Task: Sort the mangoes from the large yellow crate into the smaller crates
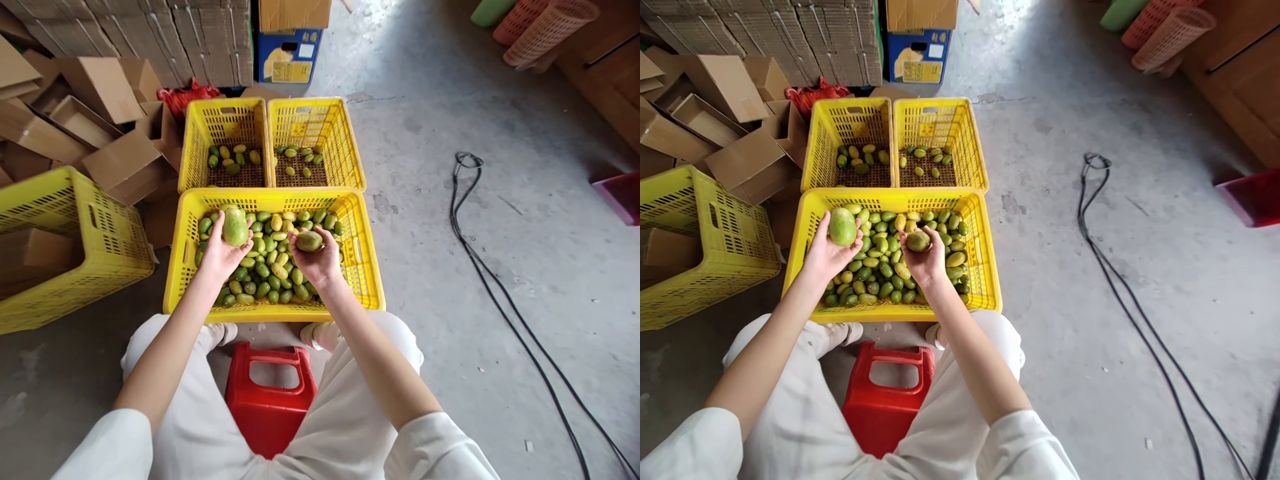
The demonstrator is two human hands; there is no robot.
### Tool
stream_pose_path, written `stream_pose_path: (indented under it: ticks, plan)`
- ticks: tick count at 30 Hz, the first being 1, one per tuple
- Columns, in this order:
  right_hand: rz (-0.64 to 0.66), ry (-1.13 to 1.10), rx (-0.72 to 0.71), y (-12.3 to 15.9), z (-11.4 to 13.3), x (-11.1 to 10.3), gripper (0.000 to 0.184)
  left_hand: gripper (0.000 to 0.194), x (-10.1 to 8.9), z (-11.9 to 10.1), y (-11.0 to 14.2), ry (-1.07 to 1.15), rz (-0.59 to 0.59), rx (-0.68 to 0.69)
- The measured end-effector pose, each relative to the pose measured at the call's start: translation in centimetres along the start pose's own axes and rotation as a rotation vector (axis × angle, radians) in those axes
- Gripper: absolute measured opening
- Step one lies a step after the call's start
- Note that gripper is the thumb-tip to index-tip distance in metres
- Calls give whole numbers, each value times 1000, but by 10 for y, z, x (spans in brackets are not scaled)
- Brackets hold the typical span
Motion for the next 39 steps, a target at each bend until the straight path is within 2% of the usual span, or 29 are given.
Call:
stream_pose_path:
  ticks: [5,12,16,20,27,30,33,36,39]
  plan:
    - [26,79,-84,-5,3,-1,26,30,-6,0,-6,-32,7,53]
    - [201,182,-36,-4,-4,7,19,25,-13,-1,-15,-151,61,115]
    - [215,179,-73,-7,-1,8,19,28,-15,-2,-18,-191,102,130]
    - [182,207,-98,-5,3,9,25,28,-9,-6,-14,-140,148,168]
    - [186,300,-62,11,7,19,38,28,-4,-3,-4,-82,100,137]
    - [202,290,-14,13,5,21,35,17,-5,-2,-3,-64,50,112]
    - [218,245,38,11,1,19,27,19,0,0,-1,-71,60,77]
    - [239,225,38,9,0,18,19,22,3,1,0,-74,51,58]
    - [251,218,21,9,0,18,21,14,0,0,1,-56,17,75]
Point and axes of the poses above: each hand's wrist, its own y-axis away from the middle knuckle, its own x-axis out of the palm, z = x × y, the point moved 9 cm from there along -y, towards the middle knuckle, and after that the axes turned 10 degrees about y, right-handed, at the moved point
